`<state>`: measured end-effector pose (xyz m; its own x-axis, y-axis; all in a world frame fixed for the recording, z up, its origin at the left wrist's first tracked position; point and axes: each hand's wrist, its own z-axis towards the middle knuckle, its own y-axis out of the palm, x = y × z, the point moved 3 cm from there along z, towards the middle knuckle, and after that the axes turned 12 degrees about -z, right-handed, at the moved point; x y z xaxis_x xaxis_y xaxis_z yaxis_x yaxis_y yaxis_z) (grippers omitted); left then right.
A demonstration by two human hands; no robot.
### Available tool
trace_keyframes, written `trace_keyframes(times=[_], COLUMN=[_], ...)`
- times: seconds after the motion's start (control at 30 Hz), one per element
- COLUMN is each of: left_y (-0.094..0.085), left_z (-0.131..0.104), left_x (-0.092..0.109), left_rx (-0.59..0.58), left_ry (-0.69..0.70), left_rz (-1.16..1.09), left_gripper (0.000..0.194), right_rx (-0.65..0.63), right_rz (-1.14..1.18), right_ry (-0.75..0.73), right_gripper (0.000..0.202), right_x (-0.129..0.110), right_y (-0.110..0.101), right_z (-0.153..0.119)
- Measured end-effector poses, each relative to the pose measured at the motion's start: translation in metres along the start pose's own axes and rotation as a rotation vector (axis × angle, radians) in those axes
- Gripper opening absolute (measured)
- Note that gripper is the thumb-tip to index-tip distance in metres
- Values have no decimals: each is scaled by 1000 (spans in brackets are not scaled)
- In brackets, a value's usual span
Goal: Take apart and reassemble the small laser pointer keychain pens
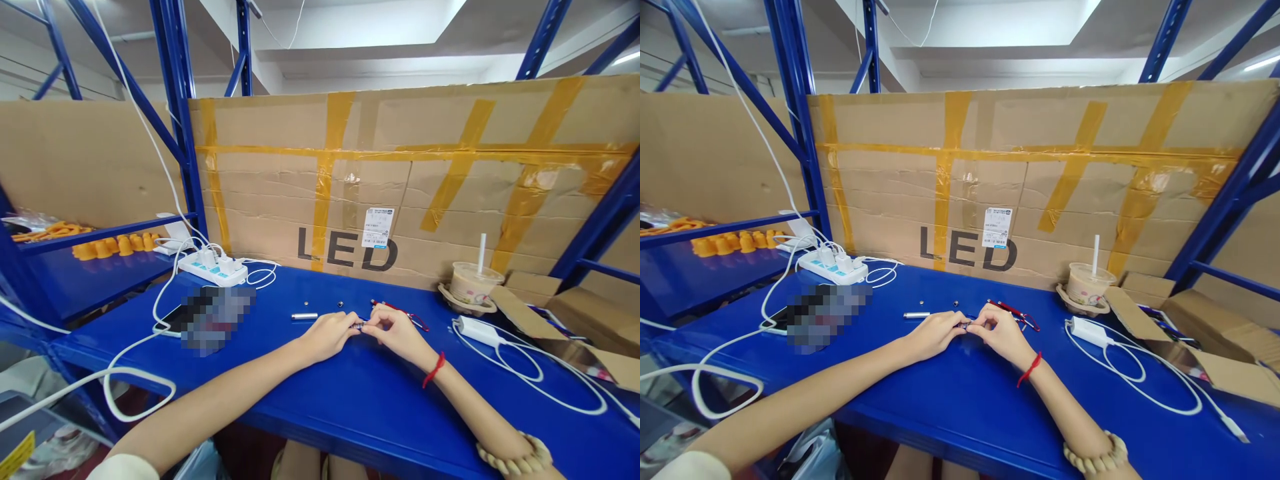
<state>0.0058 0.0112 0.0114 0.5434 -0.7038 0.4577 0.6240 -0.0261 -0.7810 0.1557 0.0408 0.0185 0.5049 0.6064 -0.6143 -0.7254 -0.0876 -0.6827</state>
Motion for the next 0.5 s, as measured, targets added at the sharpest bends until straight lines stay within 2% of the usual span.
trace_keyframes(times=[0.27,0.37,0.5], left_y=[0,2,5], left_z=[3,4,5], left_x=[5,3,-2], left_rx=[64,56,59], left_ry=[57,91,67], left_rz=[-21,-15,-10], left_gripper=[28,28,26], right_rx=[16,20,6], right_rz=[11,-2,-19], right_ry=[21,17,50], right_gripper=[36,36,36], right_x=[-3,-2,1], right_y=[-9,-10,-7], right_z=[2,2,3])
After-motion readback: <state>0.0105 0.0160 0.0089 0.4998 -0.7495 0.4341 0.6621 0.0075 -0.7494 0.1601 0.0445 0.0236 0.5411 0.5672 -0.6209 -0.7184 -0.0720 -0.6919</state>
